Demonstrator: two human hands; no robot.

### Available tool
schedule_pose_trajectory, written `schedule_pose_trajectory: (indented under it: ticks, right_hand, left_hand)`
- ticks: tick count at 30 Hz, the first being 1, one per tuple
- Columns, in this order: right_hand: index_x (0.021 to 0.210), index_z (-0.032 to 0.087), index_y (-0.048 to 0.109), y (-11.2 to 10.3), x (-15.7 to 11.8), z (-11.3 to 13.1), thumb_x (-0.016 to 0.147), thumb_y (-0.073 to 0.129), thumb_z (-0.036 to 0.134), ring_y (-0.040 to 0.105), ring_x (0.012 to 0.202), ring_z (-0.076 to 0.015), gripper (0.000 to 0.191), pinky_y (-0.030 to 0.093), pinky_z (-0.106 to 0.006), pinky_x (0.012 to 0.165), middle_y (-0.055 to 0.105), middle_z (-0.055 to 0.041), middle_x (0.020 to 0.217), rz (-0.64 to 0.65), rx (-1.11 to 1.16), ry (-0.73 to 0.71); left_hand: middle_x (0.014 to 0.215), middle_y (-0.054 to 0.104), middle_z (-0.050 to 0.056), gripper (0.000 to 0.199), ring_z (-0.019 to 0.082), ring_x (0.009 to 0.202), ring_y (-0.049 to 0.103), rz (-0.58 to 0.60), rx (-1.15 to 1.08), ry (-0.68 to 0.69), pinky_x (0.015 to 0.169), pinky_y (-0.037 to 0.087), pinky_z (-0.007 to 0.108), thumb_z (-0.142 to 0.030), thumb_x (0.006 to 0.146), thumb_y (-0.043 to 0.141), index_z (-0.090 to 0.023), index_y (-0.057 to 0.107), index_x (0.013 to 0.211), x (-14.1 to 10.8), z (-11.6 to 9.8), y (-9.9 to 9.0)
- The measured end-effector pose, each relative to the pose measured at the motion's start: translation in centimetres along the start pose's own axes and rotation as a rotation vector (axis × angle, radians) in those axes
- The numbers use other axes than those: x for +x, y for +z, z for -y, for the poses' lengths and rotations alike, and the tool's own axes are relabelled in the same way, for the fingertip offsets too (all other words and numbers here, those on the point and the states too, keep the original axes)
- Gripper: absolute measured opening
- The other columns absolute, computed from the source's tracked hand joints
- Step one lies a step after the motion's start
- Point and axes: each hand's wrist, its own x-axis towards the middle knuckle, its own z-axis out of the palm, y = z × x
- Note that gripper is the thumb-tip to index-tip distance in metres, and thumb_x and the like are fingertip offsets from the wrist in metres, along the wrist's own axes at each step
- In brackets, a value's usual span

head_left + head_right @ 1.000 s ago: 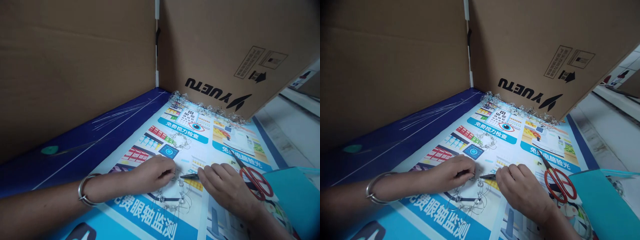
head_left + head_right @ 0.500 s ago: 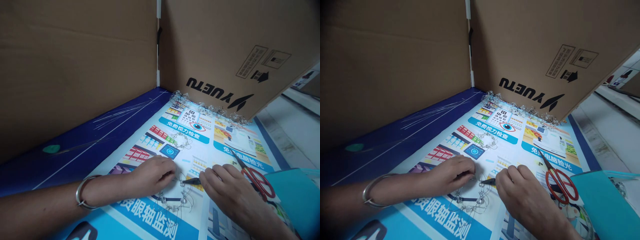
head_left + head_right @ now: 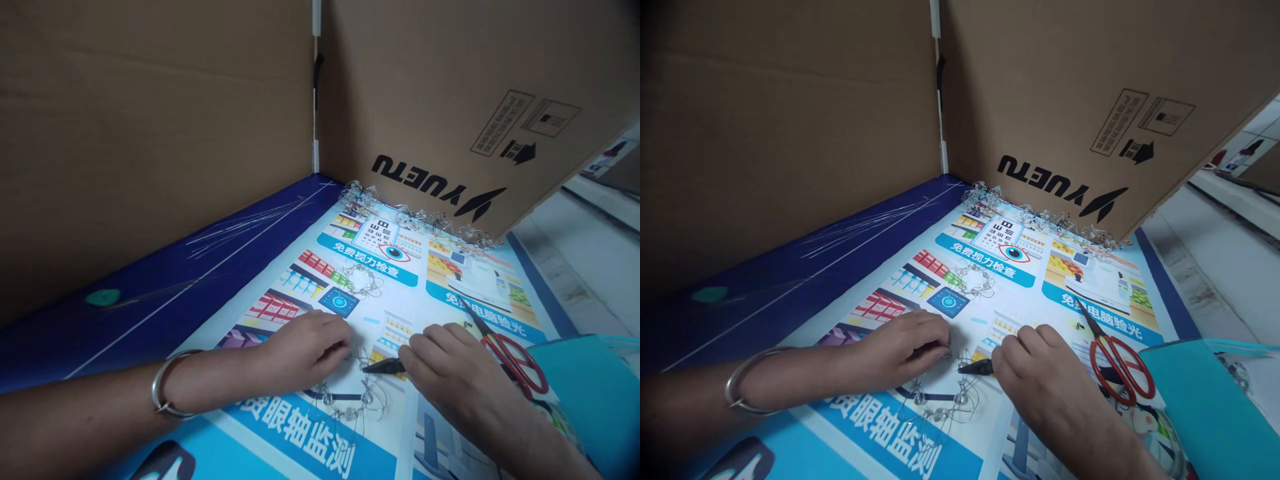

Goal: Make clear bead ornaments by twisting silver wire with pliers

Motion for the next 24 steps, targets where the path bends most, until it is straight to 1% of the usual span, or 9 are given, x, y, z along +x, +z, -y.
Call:
schedule_pose_trajectory:
  ticks: [3,7,9,11,13,16,18,21,24]
  right_hand:
    - [0.077,0.021,0.047,0.0,-0.1,-0.1,0.077,0.058,0.015,0.037,0.065,-0.0174,0.013,0.022,-0.033,0.061,0.049,0.0011,0.071,-0.026,0.024,0.0]
    - [0.075,0.021,0.048,0.3,-0.1,-0.3,0.079,0.054,0.015,0.038,0.065,-0.0171,0.009,0.021,-0.032,0.06,0.049,0.0005,0.07,-0.044,0.032,0.037]
    - [0.075,0.021,0.048,0.4,-0.1,-0.4,0.078,0.055,0.016,0.038,0.066,-0.0175,0.009,0.021,-0.032,0.06,0.049,0.0003,0.07,-0.048,0.008,0.055]
    - [0.076,0.021,0.049,0.4,-0.1,-0.5,0.077,0.056,0.015,0.038,0.066,-0.0178,0.009,0.021,-0.032,0.06,0.049,0.0002,0.07,-0.038,-0.021,0.065]
    - [0.075,0.021,0.049,0.5,-0.2,-0.6,0.076,0.057,0.015,0.038,0.066,-0.018,0.01,0.021,-0.033,0.061,0.049,-0.0003,0.071,-0.014,-0.045,0.07]
    - [0.076,0.021,0.049,0.4,-0.3,-0.6,0.076,0.058,0.014,0.039,0.068,-0.0187,0.011,0.021,-0.033,0.061,0.05,-0.0006,0.073,0.023,-0.053,0.072]
    - [0.077,0.021,0.049,0.3,-0.4,-0.6,0.076,0.058,0.015,0.039,0.069,-0.0189,0.011,0.021,-0.034,0.061,0.05,-0.0003,0.073,0.033,-0.044,0.076]
    - [0.077,0.021,0.049,0.2,-0.4,-0.5,0.077,0.058,0.014,0.04,0.069,-0.019,0.012,0.022,-0.034,0.062,0.05,-0.0001,0.074,0.036,-0.029,0.08]
    - [0.078,0.021,0.049,0.1,-0.4,-0.4,0.077,0.057,0.015,0.04,0.069,-0.0191,0.01,0.022,-0.034,0.062,0.05,-0.0002,0.074,0.033,-0.028,0.078]
  left_hand:
    - [0.078,0.057,0.003,0.011,0.016,0.074,0.052,-0.01,-0.005,0.011,0.067,0.039,0.027,-0.017,0.086,0.041,-0.017,0.051,0.082,-0.1,0.0,0.0]
    - [0.082,0.057,0.004,0.008,0.016,0.076,0.052,-0.03,-0.029,-0.001,0.068,0.04,0.028,-0.016,0.085,0.042,-0.017,0.051,0.086,-0.1,-0.1,0.0]
    - [0.089,0.057,0.005,0.008,0.017,0.083,0.051,-0.06,-0.05,0.018,0.072,0.041,0.029,-0.016,0.084,0.044,-0.017,0.051,0.089,-0.1,-0.2,-0.3]
    - [0.099,0.056,0.006,0.01,0.019,0.092,0.05,-0.092,-0.043,0.069,0.078,0.04,0.031,-0.015,0.083,0.047,-0.018,0.052,0.091,-0.2,-0.4,-0.6]
    - [0.107,0.054,0.006,0.009,0.02,0.097,0.048,-0.109,0.009,0.122,0.083,0.038,0.035,-0.016,0.084,0.048,-0.02,0.055,0.087,-0.3,-0.7,-1.0]
    - [0.115,0.053,0.005,0.009,0.023,0.101,0.046,-0.088,0.113,0.177,0.086,0.036,0.039,-0.017,0.082,0.051,-0.02,0.059,0.082,-0.5,-1.3,-1.4]
    - [0.118,0.051,0.005,0.011,0.025,0.104,0.045,-0.049,0.167,0.202,0.088,0.034,0.041,-0.016,0.081,0.052,-0.021,0.061,0.084,-0.6,-1.8,-1.4]
    - [0.122,0.05,0.005,0.012,0.026,0.108,0.043,-0.007,0.233,0.203,0.09,0.033,0.042,-0.014,0.08,0.053,-0.021,0.062,0.086,-0.4,-2.3,-1.2]
    - [0.123,0.05,0.005,0.01,0.027,0.109,0.043,-0.005,0.256,0.192,0.091,0.033,0.043,-0.014,0.08,0.054,-0.019,0.062,0.083,0.0,-2.5,-0.8]
